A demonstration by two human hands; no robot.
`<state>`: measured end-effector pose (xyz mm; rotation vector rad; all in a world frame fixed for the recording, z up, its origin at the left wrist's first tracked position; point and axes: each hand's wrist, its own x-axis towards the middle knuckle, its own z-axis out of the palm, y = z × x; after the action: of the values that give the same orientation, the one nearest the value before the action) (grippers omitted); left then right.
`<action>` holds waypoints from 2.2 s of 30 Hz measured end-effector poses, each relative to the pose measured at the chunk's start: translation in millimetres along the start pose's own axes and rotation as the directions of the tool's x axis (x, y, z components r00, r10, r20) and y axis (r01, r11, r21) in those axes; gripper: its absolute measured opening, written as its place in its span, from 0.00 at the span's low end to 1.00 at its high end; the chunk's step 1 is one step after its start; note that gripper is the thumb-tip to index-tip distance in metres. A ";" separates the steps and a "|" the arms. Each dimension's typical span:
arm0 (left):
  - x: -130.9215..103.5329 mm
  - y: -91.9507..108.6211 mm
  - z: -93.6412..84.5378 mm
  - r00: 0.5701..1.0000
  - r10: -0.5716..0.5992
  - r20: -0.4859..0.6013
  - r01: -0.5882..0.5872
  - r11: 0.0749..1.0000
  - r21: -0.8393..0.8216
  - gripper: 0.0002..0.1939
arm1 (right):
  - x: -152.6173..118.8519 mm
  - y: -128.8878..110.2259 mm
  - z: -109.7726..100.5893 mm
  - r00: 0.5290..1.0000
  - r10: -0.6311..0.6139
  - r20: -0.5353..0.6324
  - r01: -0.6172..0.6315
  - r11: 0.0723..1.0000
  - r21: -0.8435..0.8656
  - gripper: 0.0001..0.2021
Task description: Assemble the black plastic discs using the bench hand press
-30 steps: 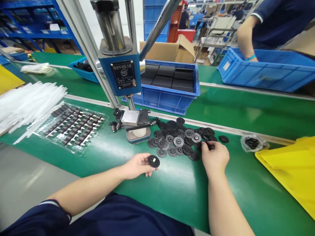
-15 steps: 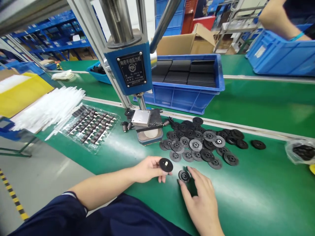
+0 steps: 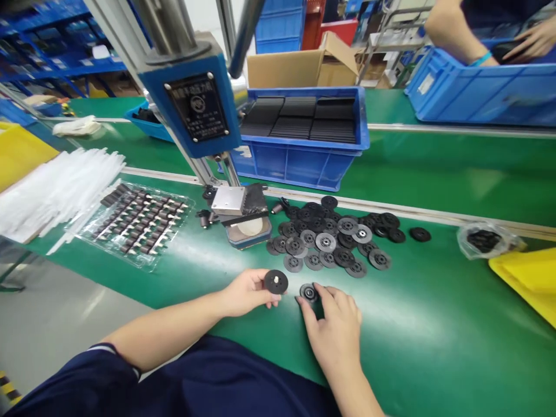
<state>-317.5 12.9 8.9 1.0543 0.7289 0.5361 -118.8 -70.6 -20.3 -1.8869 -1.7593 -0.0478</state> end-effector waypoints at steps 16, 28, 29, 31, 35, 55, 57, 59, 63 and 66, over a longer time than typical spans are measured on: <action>-4.3 -4.3 3.5 0.975 0.221 0.004 -0.216 0.951 0.221 0.07 | 3.2 -13.0 -13.7 0.998 0.067 -0.009 -0.065 0.986 0.154 0.18; -8.4 -4.7 2.6 0.885 0.425 0.190 -0.457 0.715 0.530 0.15 | 3.1 -61.2 -40.7 0.989 -0.149 0.022 0.128 0.910 0.395 0.19; -8.4 -4.7 2.7 0.883 0.426 0.200 -0.463 0.712 0.528 0.15 | 3.2 -61.1 -40.6 0.988 -0.155 0.025 0.134 0.913 0.385 0.19; -8.4 -4.8 2.9 0.880 0.427 0.209 -0.470 0.709 0.526 0.16 | 4.1 -61.1 -41.4 0.986 -0.165 0.032 0.142 0.919 0.367 0.18; -8.1 -5.6 3.3 0.874 0.437 0.213 -0.478 0.698 0.533 0.14 | 7.0 -63.3 -44.2 0.982 -0.184 0.040 0.159 0.923 0.351 0.17; -9.3 -3.3 5.1 0.896 0.366 0.252 -0.442 0.674 0.592 0.15 | 6.8 -62.9 -40.8 0.978 -0.202 0.058 0.163 0.904 0.395 0.14; -9.1 -2.6 5.8 0.894 0.372 0.250 -0.446 0.678 0.585 0.14 | 5.5 -61.5 -38.8 0.980 -0.196 0.034 0.166 0.899 0.405 0.15; -8.9 -2.5 6.3 0.896 0.374 0.239 -0.440 0.680 0.586 0.13 | 5.3 -60.2 -37.1 0.981 -0.194 0.024 0.167 0.896 0.412 0.16; -9.0 -3.9 6.2 0.908 0.366 0.205 -0.413 0.689 0.596 0.11 | 7.3 -59.3 -35.1 0.981 -0.191 0.018 0.166 0.890 0.425 0.16; -8.5 -6.1 5.2 0.899 0.389 0.199 -0.428 0.693 0.580 0.11 | 8.7 -59.3 -33.5 0.983 -0.185 0.003 0.166 0.887 0.431 0.15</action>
<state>-318.8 1.4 7.2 1.8742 0.6209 0.6633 -161.4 -77.2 33.1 -1.4176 -1.7890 0.2954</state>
